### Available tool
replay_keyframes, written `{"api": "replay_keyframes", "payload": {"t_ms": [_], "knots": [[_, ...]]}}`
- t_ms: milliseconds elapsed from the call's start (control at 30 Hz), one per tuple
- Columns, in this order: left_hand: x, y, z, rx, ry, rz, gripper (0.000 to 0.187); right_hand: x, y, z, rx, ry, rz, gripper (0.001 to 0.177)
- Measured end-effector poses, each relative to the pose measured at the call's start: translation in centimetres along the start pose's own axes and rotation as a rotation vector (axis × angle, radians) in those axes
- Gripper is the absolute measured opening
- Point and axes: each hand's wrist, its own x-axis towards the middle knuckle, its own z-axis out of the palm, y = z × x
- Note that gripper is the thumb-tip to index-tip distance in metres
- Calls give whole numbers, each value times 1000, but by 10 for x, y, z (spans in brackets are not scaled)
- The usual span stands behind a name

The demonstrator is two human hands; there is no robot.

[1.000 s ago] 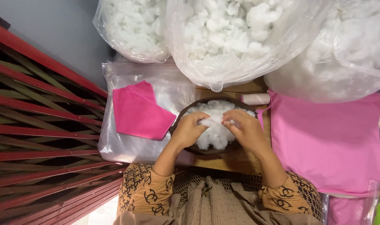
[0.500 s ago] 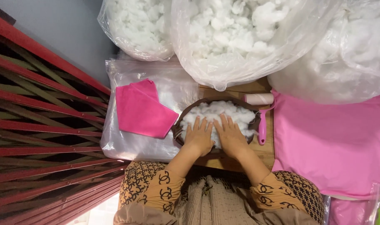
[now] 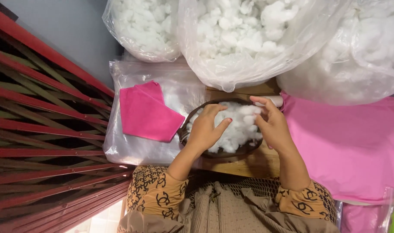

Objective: Stuffing a brown pillow with white fiberfill material.

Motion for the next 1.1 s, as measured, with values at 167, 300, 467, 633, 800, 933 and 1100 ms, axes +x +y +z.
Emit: {"api": "replay_keyframes", "payload": {"t_ms": [167,300,467,633,800,933,1100], "knots": [[-2,-4,26,-609,-76,-114,58,14,49,13,366,-180,-139,57],[13,-37,50,-794,84,-146,26,10,36,12,382,-178,-162,52],[11,-31,48,-815,122,-153,20,-1,30,15,335,-156,-181,63],[6,-13,44,-871,100,-135,44,-7,31,28,147,-117,-127,58],[17,-35,48,-721,157,-153,10,-12,12,19,-6,-118,-115,62],[12,-21,32,-885,159,-215,14,-7,15,7,28,-68,-153,54],[10,-22,28,-913,183,-218,15,-5,15,-1,79,56,-115,51]]}}
